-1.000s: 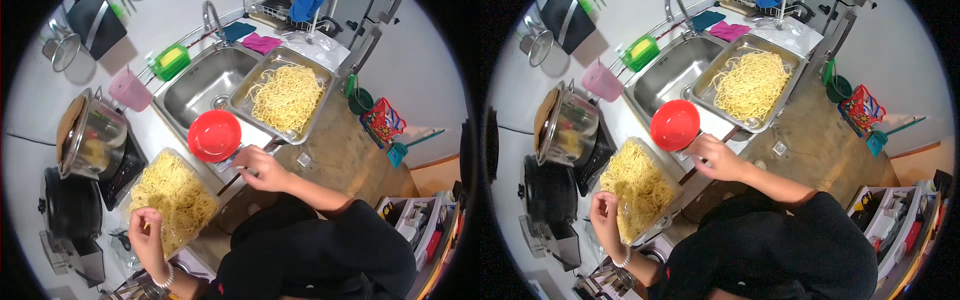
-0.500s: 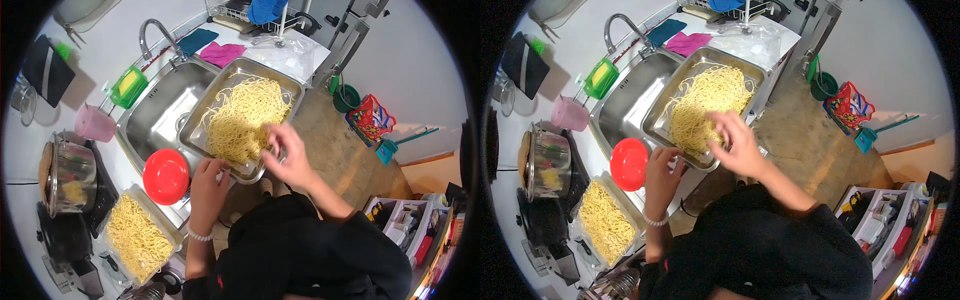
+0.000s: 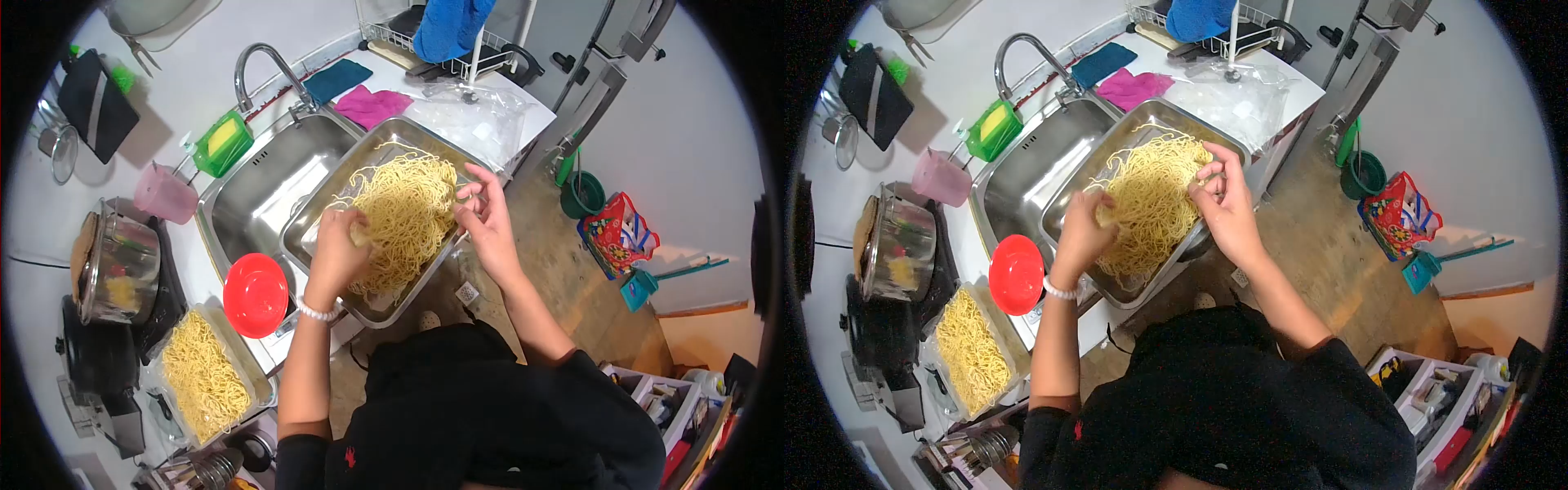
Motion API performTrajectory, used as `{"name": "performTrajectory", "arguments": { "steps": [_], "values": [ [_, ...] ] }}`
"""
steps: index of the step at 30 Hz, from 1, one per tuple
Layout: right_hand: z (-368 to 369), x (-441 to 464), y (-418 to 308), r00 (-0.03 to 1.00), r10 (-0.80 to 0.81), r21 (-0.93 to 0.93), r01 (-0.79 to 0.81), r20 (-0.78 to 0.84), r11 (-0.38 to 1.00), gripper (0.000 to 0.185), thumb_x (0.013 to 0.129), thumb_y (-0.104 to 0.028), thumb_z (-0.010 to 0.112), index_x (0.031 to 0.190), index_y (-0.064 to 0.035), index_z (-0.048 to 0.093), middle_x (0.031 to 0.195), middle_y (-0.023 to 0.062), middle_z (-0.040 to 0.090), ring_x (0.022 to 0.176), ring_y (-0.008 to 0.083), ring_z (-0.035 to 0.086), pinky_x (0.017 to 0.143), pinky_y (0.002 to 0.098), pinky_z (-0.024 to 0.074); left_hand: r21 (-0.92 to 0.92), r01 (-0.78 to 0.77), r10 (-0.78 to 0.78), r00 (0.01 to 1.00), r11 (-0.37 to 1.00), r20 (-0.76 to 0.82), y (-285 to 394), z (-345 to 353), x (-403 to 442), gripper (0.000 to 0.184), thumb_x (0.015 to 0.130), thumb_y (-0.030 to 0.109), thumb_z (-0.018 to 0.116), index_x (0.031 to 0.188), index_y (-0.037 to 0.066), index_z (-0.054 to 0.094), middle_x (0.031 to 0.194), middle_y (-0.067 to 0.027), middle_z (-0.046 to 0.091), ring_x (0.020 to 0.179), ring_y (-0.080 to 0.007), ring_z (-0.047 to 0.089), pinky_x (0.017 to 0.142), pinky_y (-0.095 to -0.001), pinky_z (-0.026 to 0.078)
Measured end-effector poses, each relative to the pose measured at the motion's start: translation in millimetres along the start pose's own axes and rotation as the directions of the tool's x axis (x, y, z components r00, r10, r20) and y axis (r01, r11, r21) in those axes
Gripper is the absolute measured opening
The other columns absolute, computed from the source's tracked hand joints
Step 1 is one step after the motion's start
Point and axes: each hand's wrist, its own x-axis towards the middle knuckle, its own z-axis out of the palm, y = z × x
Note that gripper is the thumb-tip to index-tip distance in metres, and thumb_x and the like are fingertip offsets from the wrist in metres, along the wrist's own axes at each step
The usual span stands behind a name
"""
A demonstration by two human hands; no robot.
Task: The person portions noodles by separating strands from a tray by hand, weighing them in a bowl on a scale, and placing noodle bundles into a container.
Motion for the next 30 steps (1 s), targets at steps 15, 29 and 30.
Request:
{"name": "performTrajectory", "arguments": {
  "steps": [15, 29, 30],
  "values": [
    [-35.1, 18.8, 18.8, 0.996, -0.012, 0.051, 0.016, -0.086, 0.999, 0.043, 0.089, 0.001, 0.057, 0.131, -0.0037, 0.049, 0.098, -0.0004, 0.048, 0.073, 0.0038, 0.045, 0.061, 0.0199, 0.0445, 0.226, 0.054, -0.096, 0.979, 0.973, 0.178, -15.3, -46.2, -0.2, 0.047, 0.075, 0.007, 0.070, 0.121, 0.008, 0.058, 0.114, -0.0160, 0.054, 0.105, -0.0340, 0.056, 0.098, -0.0399, 0.044],
    [-5.2, 22.1, 30.1, 0.998, -0.063, -0.082, 0.064, 0.006, 0.995, 0.039, 0.085, 0.001, 0.060, 0.123, -0.0071, 0.056, 0.098, 0.0001, 0.050, 0.072, 0.0049, 0.041, 0.064, 0.0188, 0.0381, 0.277, -0.124, 0.120, 0.992, 0.953, 0.033, 2.4, 17.2, 28.7, 0.028, 0.087, 0.016, 0.062, 0.113, 0.006, 0.062, 0.107, -0.0163, 0.063, 0.110, -0.0362, 0.054, 0.093, -0.0476, 0.042],
    [-7.5, 21.8, 33.4, 0.998, -0.068, -0.108, 0.067, -0.001, 0.992, 0.039, 0.084, 0.002, 0.060, 0.122, -0.0072, 0.057, 0.098, 0.0009, 0.051, 0.072, 0.0050, 0.042, 0.065, 0.0190, 0.0384, 0.270, -0.120, 0.125, 0.992, 0.955, -0.002, 8.4, 13.2, 31.9, 0.025, 0.088, 0.015, 0.060, 0.110, 0.005, 0.062, 0.103, -0.0170, 0.063, 0.106, -0.0373, 0.056, 0.091, -0.0479, 0.043]
  ]
}}
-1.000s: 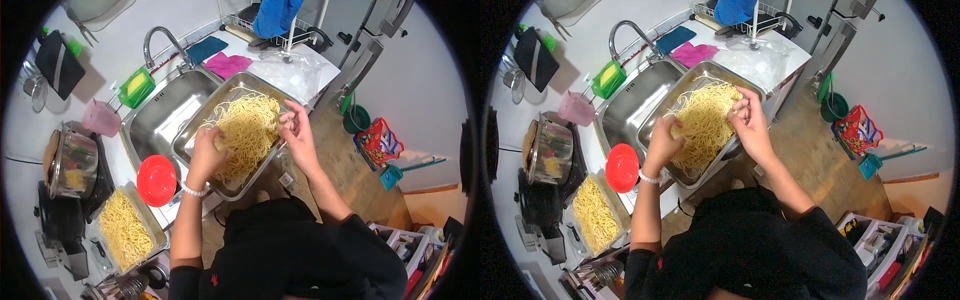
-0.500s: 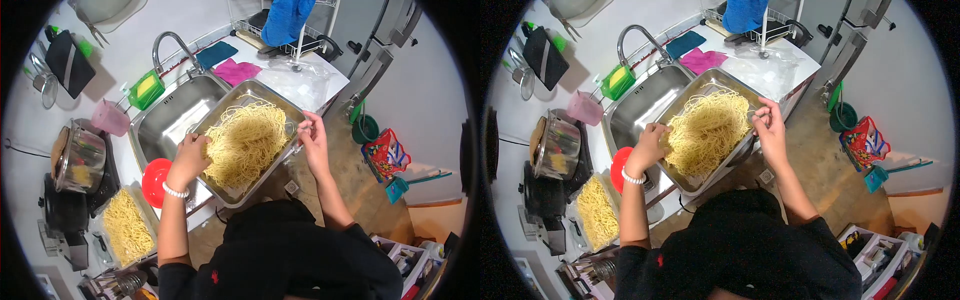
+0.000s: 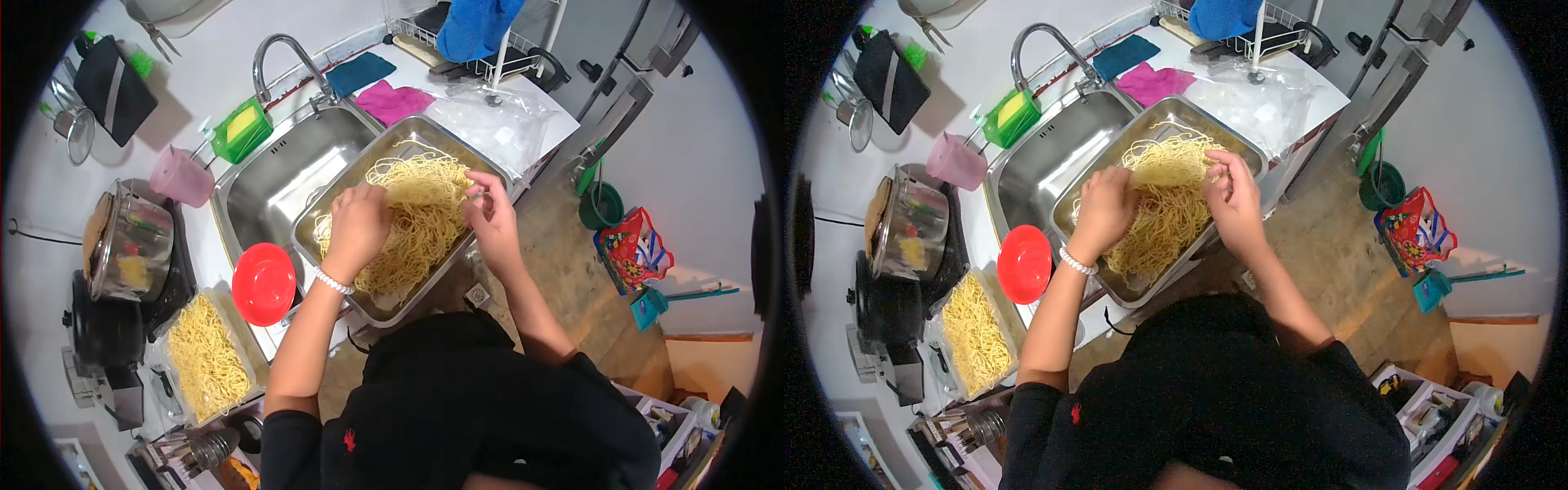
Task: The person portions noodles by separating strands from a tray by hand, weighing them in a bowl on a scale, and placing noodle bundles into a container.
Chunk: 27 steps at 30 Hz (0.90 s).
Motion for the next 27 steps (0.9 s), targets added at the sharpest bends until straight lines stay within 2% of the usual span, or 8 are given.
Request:
{"name": "performTrajectory", "arguments": {
  "steps": [4, 7, 9, 11, 13, 16, 23, 27],
  "values": [
    [-5.7, -1.3, 5.2, 0.999, -0.002, 0.008, 0.002, -0.036, 1.000, 0.038, 0.084, 0.001, 0.059, 0.121, -0.0064, 0.057, 0.098, 0.0009, 0.050, 0.072, 0.0053, 0.042, 0.065, 0.0196, 0.0390, -0.175, -0.098, 0.062, 0.977, 0.980, -0.202, 12.9, -37.0, 14.1, 0.019, 0.090, 0.012, 0.056, 0.104, 0.000, 0.062, 0.095, -0.0212, 0.062, 0.091, -0.0415, 0.059, 0.082, -0.0475, 0.047],
    [-9.1, -0.9, 0.0, 0.999, 0.002, -0.003, -0.002, -0.047, 1.000, 0.037, 0.085, 0.001, 0.059, 0.121, -0.0055, 0.057, 0.097, 0.0011, 0.050, 0.072, 0.0056, 0.042, 0.065, 0.0201, 0.0394, -0.165, -0.108, 0.064, 0.966, 0.980, -0.252, 33.1, -83.5, 28.0, 0.020, 0.093, 0.011, 0.055, 0.105, -0.003, 0.063, 0.097, -0.0227, 0.064, 0.089, -0.0398, 0.062, 0.079, -0.0417, 0.048],
    [-9.6, -1.7, -4.0, 0.999, -0.005, -0.027, 0.003, -0.048, 1.000, 0.036, 0.085, 0.000, 0.059, 0.121, -0.0050, 0.056, 0.097, 0.0014, 0.050, 0.071, 0.0058, 0.042, 0.065, 0.0205, 0.0397, -0.103, -0.133, 0.098, 0.952, 0.986, -0.291, 44.1, -110.0, 34.7, 0.019, 0.094, 0.011, 0.055, 0.105, -0.003, 0.063, 0.090, -0.0216, 0.065, 0.080, -0.0364, 0.063, 0.074, -0.0392, 0.049],
    [-9.8, 0.0, -7.9, 0.999, -0.026, -0.054, 0.023, -0.042, 0.998, 0.036, 0.086, 0.000, 0.059, 0.121, -0.0049, 0.056, 0.097, 0.0019, 0.050, 0.071, 0.0060, 0.043, 0.065, 0.0208, 0.0401, -0.126, -0.125, 0.080, 0.945, 0.984, -0.316, 53.3, -129.7, 39.3, 0.018, 0.095, 0.013, 0.055, 0.102, -0.001, 0.063, 0.079, -0.0174, 0.062, 0.069, -0.0239, 0.059, 0.066, -0.0328, 0.047],
    [-8.9, 1.4, -12.1, 0.998, -0.043, -0.071, 0.040, -0.035, 0.997, 0.035, 0.086, 0.000, 0.059, 0.121, -0.0048, 0.056, 0.097, 0.0024, 0.050, 0.072, 0.0062, 0.043, 0.065, 0.0212, 0.0406, -0.109, -0.157, 0.108, 0.927, 0.982, -0.360, 64.8, -149.1, 42.7, 0.018, 0.096, 0.014, 0.054, 0.101, -0.002, 0.061, 0.075, -0.0145, 0.061, 0.067, -0.0190, 0.057, 0.065, -0.0308, 0.046],
    [-5.2, 4.8, -17.7, 0.998, -0.057, -0.058, 0.055, -0.026, 0.997, 0.036, 0.086, 0.001, 0.059, 0.122, -0.0053, 0.056, 0.097, 0.0027, 0.051, 0.073, 0.0066, 0.044, 0.066, 0.0214, 0.0410, -0.222, -0.101, 0.021, 0.942, 0.970, -0.335, 77.1, -172.8, 49.3, 0.020, 0.094, 0.015, 0.054, 0.100, -0.003, 0.061, 0.082, -0.0219, 0.065, 0.075, -0.0365, 0.063, 0.071, -0.0410, 0.049],
    [6.1, 21.9, -32.9, 0.977, -0.211, -0.124, 0.209, -0.007, 0.970, 0.026, 0.086, 0.002, 0.060, 0.110, -0.0041, 0.063, 0.091, 0.0025, 0.053, 0.070, 0.0079, 0.044, 0.065, 0.0208, 0.0405, -0.130, -0.298, 0.190, 0.830, 0.946, -0.525, 74.6, -212.6, 75.9, 0.026, 0.094, 0.021, 0.056, 0.103, -0.003, 0.064, 0.081, -0.0202, 0.067, 0.072, -0.0285, 0.067, 0.068, -0.0353, 0.050],
    [20.8, 29.9, -49.8, 0.942, -0.333, -0.149, 0.334, 0.032, 0.931, 0.020, 0.083, 0.002, 0.062, 0.102, -0.0032, 0.066, 0.088, 0.0055, 0.057, 0.071, 0.0105, 0.051, 0.065, 0.0232, 0.0446, -0.186, -0.271, 0.125, 0.820, 0.944, -0.559, 98.9, -238.2, 76.1, 0.021, 0.095, 0.013, 0.057, 0.100, -0.004, 0.066, 0.082, -0.0039, 0.067, 0.073, -0.0096, 0.061, 0.069, -0.0233, 0.048]
  ]
}}
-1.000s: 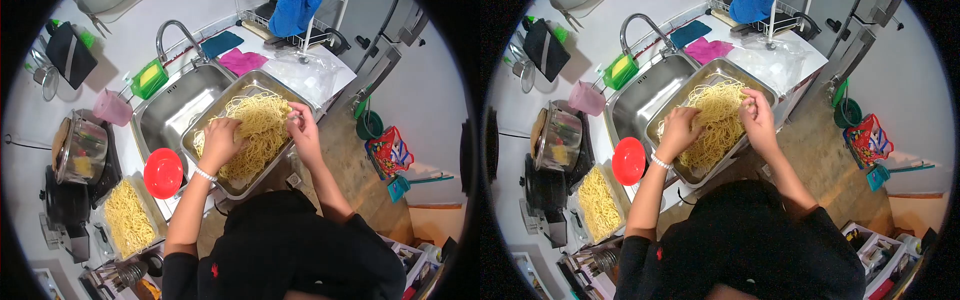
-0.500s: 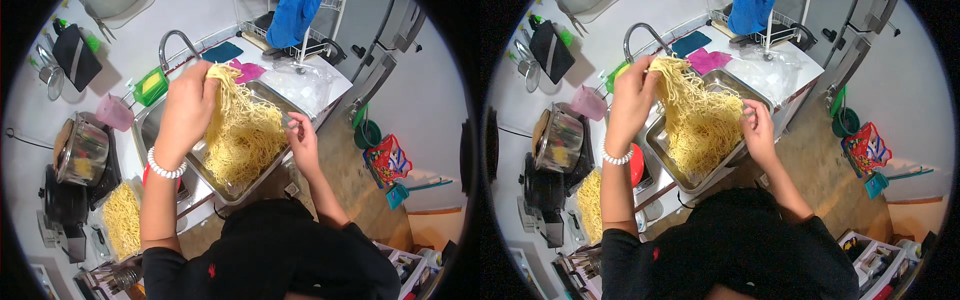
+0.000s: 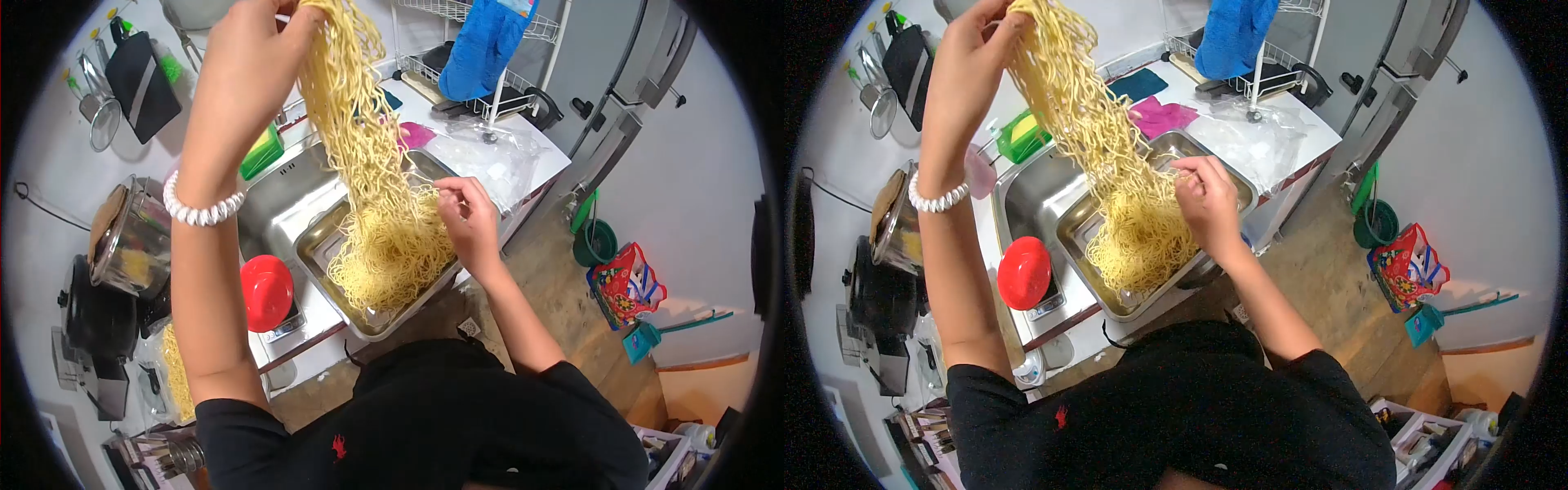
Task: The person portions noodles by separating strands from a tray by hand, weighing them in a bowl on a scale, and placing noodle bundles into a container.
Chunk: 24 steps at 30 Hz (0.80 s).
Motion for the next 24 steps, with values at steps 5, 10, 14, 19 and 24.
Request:
{"name": "performTrajectory", "arguments": {
  "steps": [5, 10, 14, 19, 24],
  "values": [
    [11.2, 32.3, -34.6, 0.975, -0.220, -0.028, 0.221, 0.031, 0.975, 0.013, 0.087, 0.000, 0.062, 0.099, -0.0017, 0.065, 0.095, 0.0067, 0.059, 0.088, 0.0135, 0.058, 0.076, 0.0258, 0.0495, -0.145, -0.009, 0.000, 0.998, 0.989, -0.060, 25.7, -13.5, 15.5, 0.023, 0.094, 0.011, 0.055, 0.102, -0.007, 0.067, 0.082, -0.0057, 0.067, 0.072, -0.0094, 0.059, 0.069, -0.0234, 0.048],
    [20.5, 80.9, -76.1, 0.916, -0.396, 0.081, 0.401, -0.071, 0.913, 0.018, 0.078, -0.009, 0.072, 0.092, -0.0025, 0.063, 0.097, 0.0112, 0.059, 0.086, 0.0230, 0.060, 0.075, 0.0319, 0.0496, 0.121, 0.001, -0.050, 0.911, 0.993, 0.408, -2.3, -7.9, 7.5, 0.026, 0.093, 0.017, 0.057, 0.112, 0.002, 0.066, 0.080, -0.0037, 0.064, 0.070, -0.0083, 0.060, 0.061, -0.0249, 0.051],
    [42.6, 80.0, -55.4, 0.825, -0.565, 0.004, 0.565, 0.026, 0.825, 0.023, 0.076, -0.013, 0.075, 0.088, -0.0017, 0.060, 0.096, 0.0131, 0.058, 0.089, 0.0256, 0.060, 0.076, 0.0360, 0.0496, 0.091, 0.222, -0.235, 0.805, 0.971, 0.544, -19.2, 24.1, -24.5, 0.026, 0.089, 0.010, 0.055, 0.110, 0.000, 0.068, 0.080, -0.0087, 0.068, 0.069, -0.0126, 0.065, 0.066, -0.0292, 0.056],
    [70.0, 35.9, -24.6, 0.945, -0.287, 0.046, 0.283, 0.156, 0.958, 0.022, 0.079, -0.012, 0.071, 0.095, 0.0005, 0.062, 0.096, 0.0167, 0.058, 0.088, 0.0332, 0.062, 0.080, 0.0391, 0.0505, 0.037, 0.113, -0.118, 0.902, 0.993, 0.415, -26.3, 27.9, -28.4, 0.024, 0.089, 0.007, 0.055, 0.106, -0.001, 0.069, 0.080, -0.0087, 0.069, 0.069, -0.0109, 0.065, 0.065, -0.0277, 0.055],
    [83.5, 7.6, 12.5, 0.919, -0.287, 0.046, 0.286, 0.270, 0.957, 0.023, 0.082, -0.014, 0.071, 0.101, -0.0011, 0.068, 0.098, 0.0187, 0.064, 0.090, 0.0325, 0.062, 0.081, 0.0405, 0.0498, -0.088, 0.125, -0.092, 0.946, 0.988, 0.310, -22.2, 14.3, -7.2, 0.026, 0.088, 0.014, 0.059, 0.104, -0.003, 0.070, 0.077, -0.0103, 0.071, 0.065, -0.0116, 0.066, 0.066, -0.0277, 0.054]
  ]
}}
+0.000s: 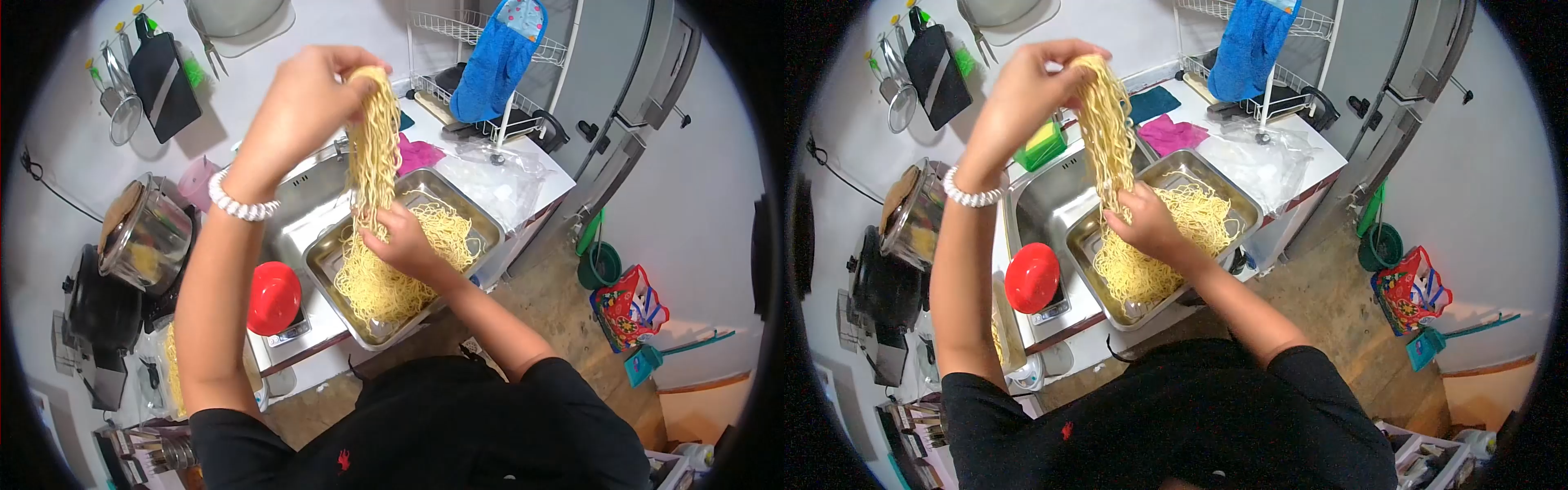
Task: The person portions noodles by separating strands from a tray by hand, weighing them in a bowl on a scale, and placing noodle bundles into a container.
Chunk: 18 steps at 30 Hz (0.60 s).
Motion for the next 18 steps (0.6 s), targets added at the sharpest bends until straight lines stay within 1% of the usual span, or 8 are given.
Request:
{"name": "performTrajectory", "arguments": {
  "steps": [2, 3, 4, 6, 7, 10, 11, 18],
  "values": [
    [5.7, -10.2, 7.5, 0.999, -0.022, -0.001, 0.022, 0.028, 1.000, 0.021, 0.084, -0.014, 0.070, 0.101, -0.0020, 0.068, 0.101, 0.0184, 0.065, 0.094, 0.0321, 0.062, 0.084, 0.0403, 0.0496, -0.043, -0.044, 0.043, 0.999, 0.998, -0.020, 3.6, -10.3, 7.9, 0.026, 0.088, 0.014, 0.059, 0.104, -0.002, 0.071, 0.077, -0.0093, 0.070, 0.064, -0.0105, 0.065, 0.065, -0.0265, 0.053],
    [6.9, -17.0, 15.2, 0.988, 0.067, -0.018, -0.065, 0.136, 0.998, 0.029, 0.083, -0.015, 0.068, 0.110, -0.0045, 0.067, 0.105, 0.0185, 0.064, 0.097, 0.0349, 0.061, 0.087, 0.0424, 0.0491, 0.042, -0.003, 0.002, 1.000, 0.999, 0.015, 8.4, -18.7, 12.6, 0.024, 0.096, 0.015, 0.060, 0.114, 0.002, 0.069, 0.094, -0.0013, 0.069, 0.079, -0.0054, 0.063, 0.072, -0.0224, 0.055],
    [9.3, -22.9, 20.0, 0.989, 0.062, -0.051, -0.056, 0.135, 0.997, 0.029, 0.084, -0.016, 0.067, 0.110, -0.0051, 0.067, 0.105, 0.0178, 0.064, 0.099, 0.0345, 0.061, 0.090, 0.0424, 0.0476, 0.051, -0.025, 0.025, 1.000, 0.998, -0.001, 24.2, -23.4, 10.7, 0.027, 0.096, 0.018, 0.060, 0.117, 0.004, 0.068, 0.096, -0.0012, 0.069, 0.081, -0.0060, 0.063, 0.074, -0.0237, 0.055],
    [12.7, -32.5, 25.7, 0.990, 0.053, -0.116, -0.037, 0.131, 0.993, 0.028, 0.085, -0.018, 0.066, 0.111, -0.0062, 0.067, 0.105, 0.0165, 0.064, 0.103, 0.0336, 0.059, 0.094, 0.0426, 0.0447, -0.006, 0.040, -0.040, 0.997, 0.999, -0.059, 67.6, -33.5, -1.8, 0.022, 0.093, 0.010, 0.057, 0.100, -0.006, 0.069, 0.077, -0.0056, 0.067, 0.067, -0.0082, 0.058, 0.065, -0.0232, 0.049],
    [12.8, -35.8, 27.6, 0.985, 0.076, -0.125, -0.057, 0.155, 0.991, 0.028, 0.086, -0.019, 0.065, 0.111, -0.0063, 0.067, 0.106, 0.0162, 0.064, 0.104, 0.0331, 0.059, 0.095, 0.0425, 0.0433, -0.093, 0.040, -0.048, 0.995, 0.995, -0.084, 58.8, -35.9, 9.4, 0.022, 0.092, 0.010, 0.058, 0.100, -0.006, 0.071, 0.075, -0.0063, 0.068, 0.064, -0.0074, 0.059, 0.063, -0.0241, 0.051],
    [13.0, -47.7, 34.3, 0.966, 0.137, -0.157, -0.104, 0.217, 0.982, 0.027, 0.088, -0.020, 0.062, 0.110, -0.0058, 0.065, 0.107, 0.0151, 0.064, 0.106, 0.0317, 0.057, 0.098, 0.0425, 0.0403, -0.046, 0.012, -0.019, 0.988, 0.999, -0.154, 79.7, -44.2, 11.0, 0.022, 0.093, 0.011, 0.058, 0.102, -0.005, 0.071, 0.077, -0.0072, 0.069, 0.063, -0.0074, 0.060, 0.062, -0.0224, 0.051],
    [13.4, -50.7, 38.2, 0.962, 0.146, -0.170, -0.107, 0.232, 0.980, 0.026, 0.088, -0.021, 0.061, 0.109, -0.0052, 0.065, 0.107, 0.0149, 0.064, 0.106, 0.0315, 0.057, 0.097, 0.0426, 0.0401, -0.055, -0.168, 0.160, 0.980, 0.984, -0.121, 67.4, -54.0, 13.8, 0.022, 0.093, 0.013, 0.059, 0.103, -0.004, 0.070, 0.077, -0.0075, 0.070, 0.063, -0.0069, 0.061, 0.059, -0.0202, 0.051],
    [14.0, -61.5, 45.1, 0.973, 0.105, -0.225, -0.058, 0.203, 0.973, 0.024, 0.088, -0.021, 0.060, 0.104, -0.0031, 0.064, 0.104, 0.0134, 0.064, 0.103, 0.0299, 0.059, 0.094, 0.0426, 0.0410, 0.173, -0.347, 0.382, 0.889, 0.922, -0.253, 89.3, -67.1, 17.6, 0.025, 0.090, 0.012, 0.064, 0.105, -0.008, 0.068, 0.081, -0.0093, 0.070, 0.065, -0.0071, 0.062, 0.059, -0.0162, 0.051]
  ]
}}
